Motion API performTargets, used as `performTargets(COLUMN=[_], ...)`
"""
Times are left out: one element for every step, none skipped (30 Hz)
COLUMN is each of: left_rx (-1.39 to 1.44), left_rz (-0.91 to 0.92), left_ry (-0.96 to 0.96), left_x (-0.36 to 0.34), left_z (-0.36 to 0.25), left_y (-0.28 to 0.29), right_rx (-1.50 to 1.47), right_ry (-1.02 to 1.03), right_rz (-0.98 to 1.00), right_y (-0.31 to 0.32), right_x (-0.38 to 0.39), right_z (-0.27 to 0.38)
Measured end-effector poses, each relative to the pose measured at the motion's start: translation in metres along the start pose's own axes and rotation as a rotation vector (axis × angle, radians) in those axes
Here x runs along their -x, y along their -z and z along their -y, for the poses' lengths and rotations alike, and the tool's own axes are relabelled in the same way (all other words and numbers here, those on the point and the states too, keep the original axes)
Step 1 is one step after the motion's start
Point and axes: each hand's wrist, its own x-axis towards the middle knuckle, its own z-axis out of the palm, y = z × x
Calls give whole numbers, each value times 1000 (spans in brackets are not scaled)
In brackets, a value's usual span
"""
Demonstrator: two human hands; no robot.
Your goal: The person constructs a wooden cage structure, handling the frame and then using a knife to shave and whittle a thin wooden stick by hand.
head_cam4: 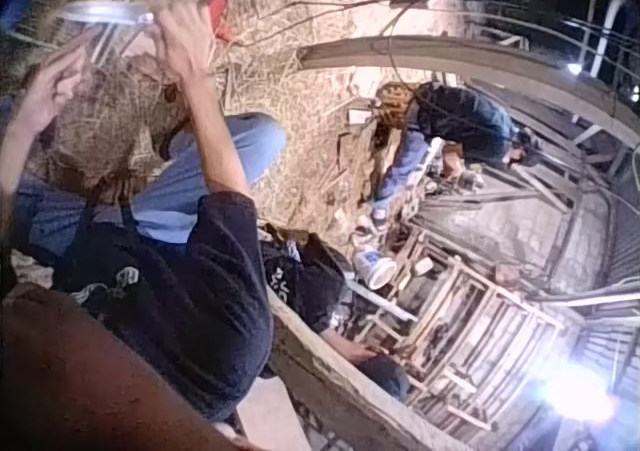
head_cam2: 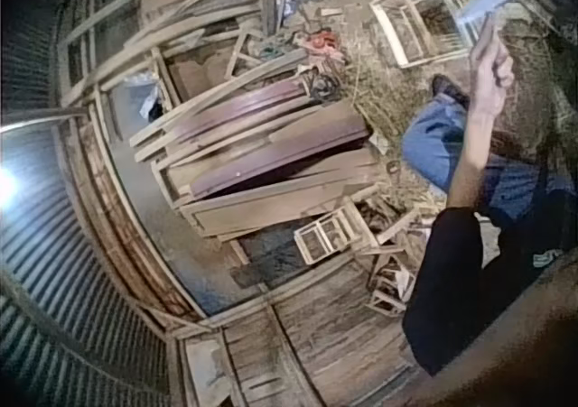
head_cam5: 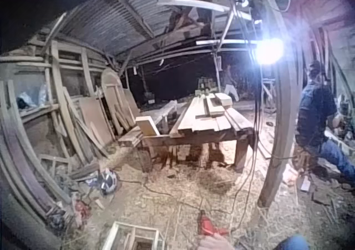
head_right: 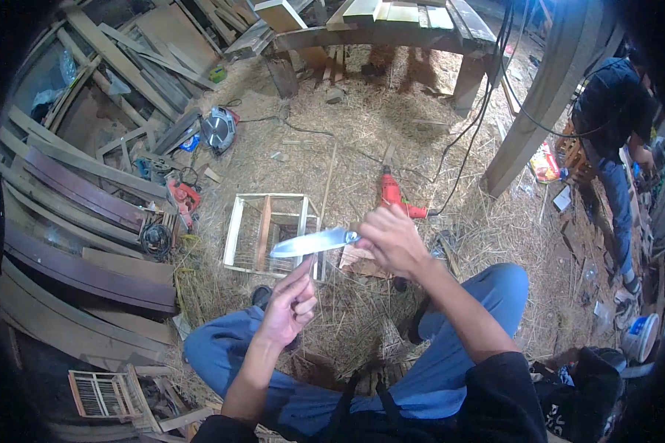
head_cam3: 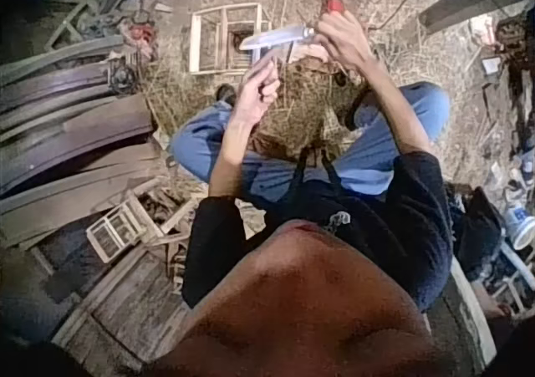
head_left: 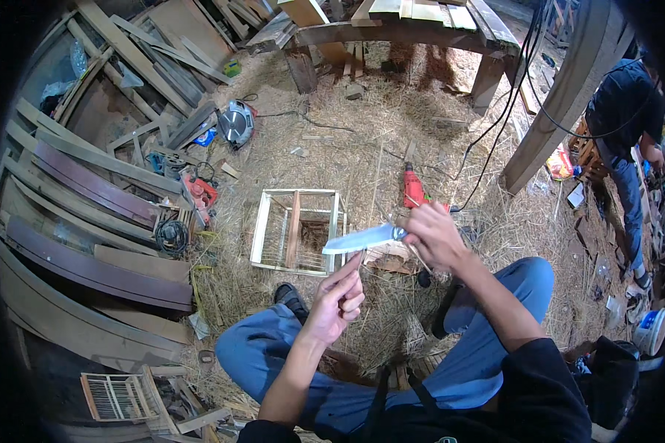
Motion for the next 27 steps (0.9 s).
performTargets(left_rx=[-8,5,18,31,62,93,123,133,143,151,129,100,74,48,40,32,23,15,10,5,-6,-19,-31,-48,-67,-86,-111], left_rz=[8,-4,-18,-32,-33,-34,-35,-37,-39,-42,-26,-46,-66,-84,-85,-85,-85,-88,-97,-106,-120,-131,-143,-112,-82,-44,-4], left_ry=[-13,-8,-3,-4,3,9,22,30,38,45,43,39,31,24,12,4,-4,-8,-9,-11,-12,-17,-22,-33,-45,-56,-40], left_x=[0,-1,-2,-3,-3,-4,-5,-5,-6,-6,-7,-7,-7,-6,-6,-5,-4,-5,-5,-4,-4,-5,-5,-5,-4,-4,-1], left_z=[3,3,2,1,2,5,6,7,8,8,9,10,11,12,13,13,13,12,13,13,15,15,16,16,15,15,20], left_y=[1,2,2,1,2,5,6,6,4,2,3,4,6,6,6,7,8,8,8,9,9,8,7,9,13,13,10], right_rx=[-14,-17,-20,-23,-48,-73,-97,-122,-137,-135,-133,-130,-120,-108,-97,-91,-85,-79,-57,-35,-12,-20,-27,-34,-61,-81,-100], right_ry=[-30,-32,-32,-27,24,76,121,167,153,151,148,144,156,168,178,182,185,188,179,170,161,156,151,146,94,41,-13], right_rz=[-62,-53,-45,-38,-5,27,59,92,123,117,111,105,113,122,131,118,105,92,104,116,129,119,109,100,14,-72,-158], right_y=[1,1,0,0,-3,-11,-19,-24,-24,-25,-28,-29,-28,-27,-25,-25,-26,-25,-24,-20,-19,-17,-17,-16,-23,-30,-33], right_x=[-2,-1,0,-1,-1,-1,0,-1,-2,-2,1,2,0,-2,-4,-4,-3,-2,-1,-2,-1,-1,0,1,5,8,13], right_z=[-7,-7,-7,-8,-5,6,17,24,26,24,21,19,19,18,17,15,13,12,11,11,11,11,11,11,2,-12,-27])
